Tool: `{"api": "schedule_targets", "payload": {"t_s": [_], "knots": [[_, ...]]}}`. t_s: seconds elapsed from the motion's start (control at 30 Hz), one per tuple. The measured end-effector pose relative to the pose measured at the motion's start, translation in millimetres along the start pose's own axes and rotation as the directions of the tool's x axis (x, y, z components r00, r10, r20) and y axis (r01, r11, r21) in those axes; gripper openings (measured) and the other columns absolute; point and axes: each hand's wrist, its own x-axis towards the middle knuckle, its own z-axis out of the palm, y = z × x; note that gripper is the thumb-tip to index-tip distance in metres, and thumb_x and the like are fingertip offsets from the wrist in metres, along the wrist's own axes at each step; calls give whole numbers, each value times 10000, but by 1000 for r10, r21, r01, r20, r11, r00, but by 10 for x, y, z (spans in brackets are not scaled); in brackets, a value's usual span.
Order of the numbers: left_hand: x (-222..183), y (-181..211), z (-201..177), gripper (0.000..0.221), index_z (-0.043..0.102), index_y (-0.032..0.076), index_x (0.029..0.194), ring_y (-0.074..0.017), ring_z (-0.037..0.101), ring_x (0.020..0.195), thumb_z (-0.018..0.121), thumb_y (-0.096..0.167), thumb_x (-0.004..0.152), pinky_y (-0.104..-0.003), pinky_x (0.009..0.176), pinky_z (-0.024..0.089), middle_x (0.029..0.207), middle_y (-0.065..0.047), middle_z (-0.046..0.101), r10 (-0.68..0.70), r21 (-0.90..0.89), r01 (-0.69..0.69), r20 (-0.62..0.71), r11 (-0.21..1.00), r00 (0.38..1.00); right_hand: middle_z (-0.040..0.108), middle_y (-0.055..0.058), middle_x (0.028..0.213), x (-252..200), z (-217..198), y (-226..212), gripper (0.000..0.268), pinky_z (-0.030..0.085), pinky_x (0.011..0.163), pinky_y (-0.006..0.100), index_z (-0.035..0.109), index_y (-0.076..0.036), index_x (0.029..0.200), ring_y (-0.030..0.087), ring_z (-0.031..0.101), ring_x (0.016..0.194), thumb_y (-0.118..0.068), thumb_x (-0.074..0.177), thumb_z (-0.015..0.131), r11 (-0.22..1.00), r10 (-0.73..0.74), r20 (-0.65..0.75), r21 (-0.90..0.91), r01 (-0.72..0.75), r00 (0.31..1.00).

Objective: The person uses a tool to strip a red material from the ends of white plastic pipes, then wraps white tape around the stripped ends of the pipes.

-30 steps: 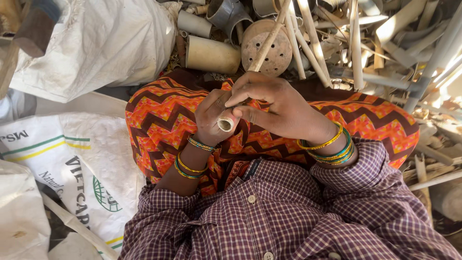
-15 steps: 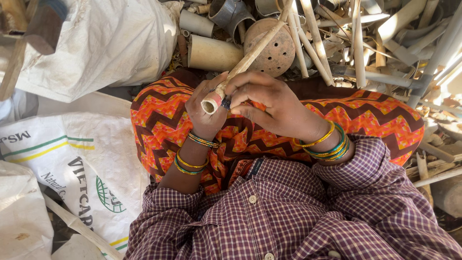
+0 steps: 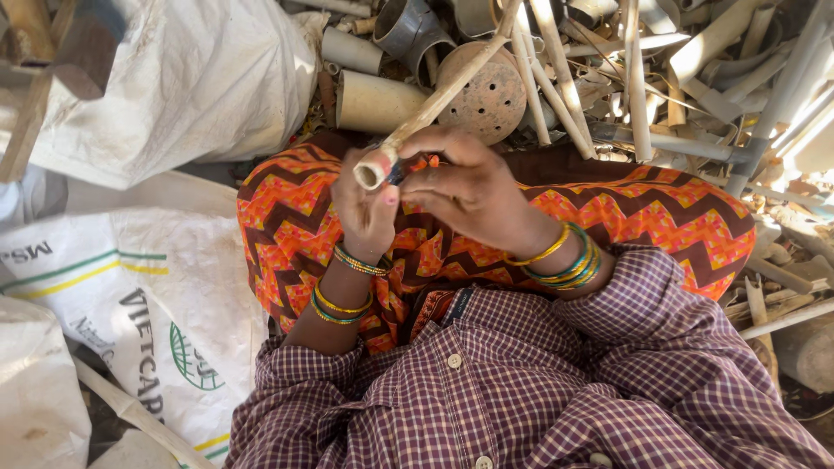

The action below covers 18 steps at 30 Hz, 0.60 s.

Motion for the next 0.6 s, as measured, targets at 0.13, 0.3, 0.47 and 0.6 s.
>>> {"api": "schedule_targets", "payload": {"t_s": [0.13, 0.3, 0.47, 0.6], "knots": [[7, -1, 53, 196, 649, -34, 1133, -106, 550, 745, 680, 143, 1057, -264, 664, 463, 860, -33, 640, -170, 105, 189, -169, 976, 971, 577, 137, 1410, -95, 6, 49, 205, 545, 1049, 402, 728, -27, 1041, 289, 597, 1286, -106, 886, 837, 1000, -13, 57, -21, 14, 998], [107, 186, 42, 144, 654, -25, 1106, -180, 649, 747, 676, 99, 1036, -299, 682, 503, 928, -114, 693, 80, 407, -91, 44, 909, 996, 589, 95, 1434, -118, 49, 167, 402, 546, 1087, 395, 644, -74, 1301, 290, 637, 1305, -84, 935, 811, 985, 117, -94, -114, -127, 989], [211, 353, 42, 107, 667, -38, 1043, -264, 656, 741, 682, 60, 1003, -338, 661, 506, 939, -157, 680, 30, 428, -116, 203, 896, 979, 629, 95, 1380, -34, -89, 187, 514, 528, 1090, 449, 606, -76, 1359, 326, 632, 1296, -118, 892, 816, 940, 35, 0, -340, -33, 999], [341, 516, -5, 97, 639, -28, 1064, -336, 702, 923, 663, 26, 987, -402, 800, 573, 1072, -173, 696, 87, 388, -257, 405, 885, 910, 697, 108, 1266, 0, -249, 200, 441, 542, 1042, 450, 659, -54, 1286, 307, 664, 1198, -151, 883, 809, 939, 59, 105, -344, -19, 993]]}}
